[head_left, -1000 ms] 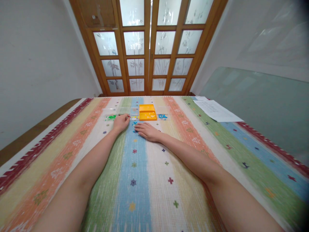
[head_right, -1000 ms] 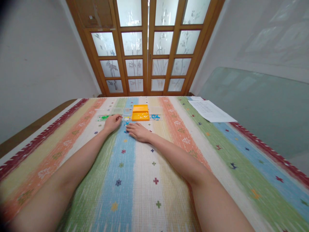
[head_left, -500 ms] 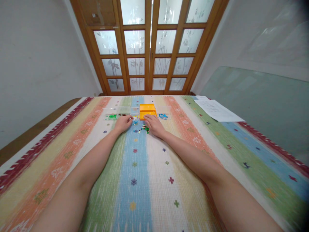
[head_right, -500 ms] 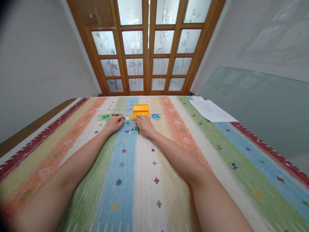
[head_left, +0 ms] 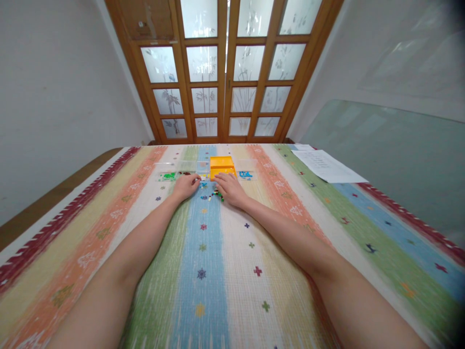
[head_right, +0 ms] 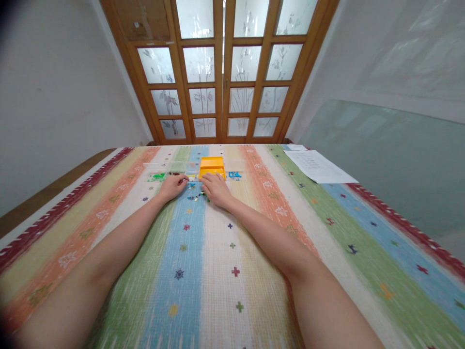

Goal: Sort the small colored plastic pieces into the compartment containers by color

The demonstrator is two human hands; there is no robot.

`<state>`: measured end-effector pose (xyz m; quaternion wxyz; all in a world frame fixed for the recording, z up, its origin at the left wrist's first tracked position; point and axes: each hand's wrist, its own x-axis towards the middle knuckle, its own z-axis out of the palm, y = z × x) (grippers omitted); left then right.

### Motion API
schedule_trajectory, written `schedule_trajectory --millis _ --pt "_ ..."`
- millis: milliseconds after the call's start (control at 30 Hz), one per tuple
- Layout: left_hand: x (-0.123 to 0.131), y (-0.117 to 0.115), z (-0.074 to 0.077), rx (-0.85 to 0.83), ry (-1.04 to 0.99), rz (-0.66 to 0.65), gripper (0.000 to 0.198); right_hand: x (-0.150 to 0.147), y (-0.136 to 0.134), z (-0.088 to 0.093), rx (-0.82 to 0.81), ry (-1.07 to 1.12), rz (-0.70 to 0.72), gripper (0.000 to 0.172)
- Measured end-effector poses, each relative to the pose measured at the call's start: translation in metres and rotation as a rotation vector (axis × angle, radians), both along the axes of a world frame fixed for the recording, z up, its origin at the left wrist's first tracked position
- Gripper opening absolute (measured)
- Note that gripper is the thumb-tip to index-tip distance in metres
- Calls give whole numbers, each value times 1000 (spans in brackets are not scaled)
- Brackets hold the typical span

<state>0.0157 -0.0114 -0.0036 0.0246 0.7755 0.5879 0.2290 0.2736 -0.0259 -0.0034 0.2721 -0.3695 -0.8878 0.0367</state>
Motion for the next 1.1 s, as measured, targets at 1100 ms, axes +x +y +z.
schedule_trajectory --millis 1100 --pt "0 0 -4 -7 23 -11 31 -17 -32 -4 -9 -222 443 45"
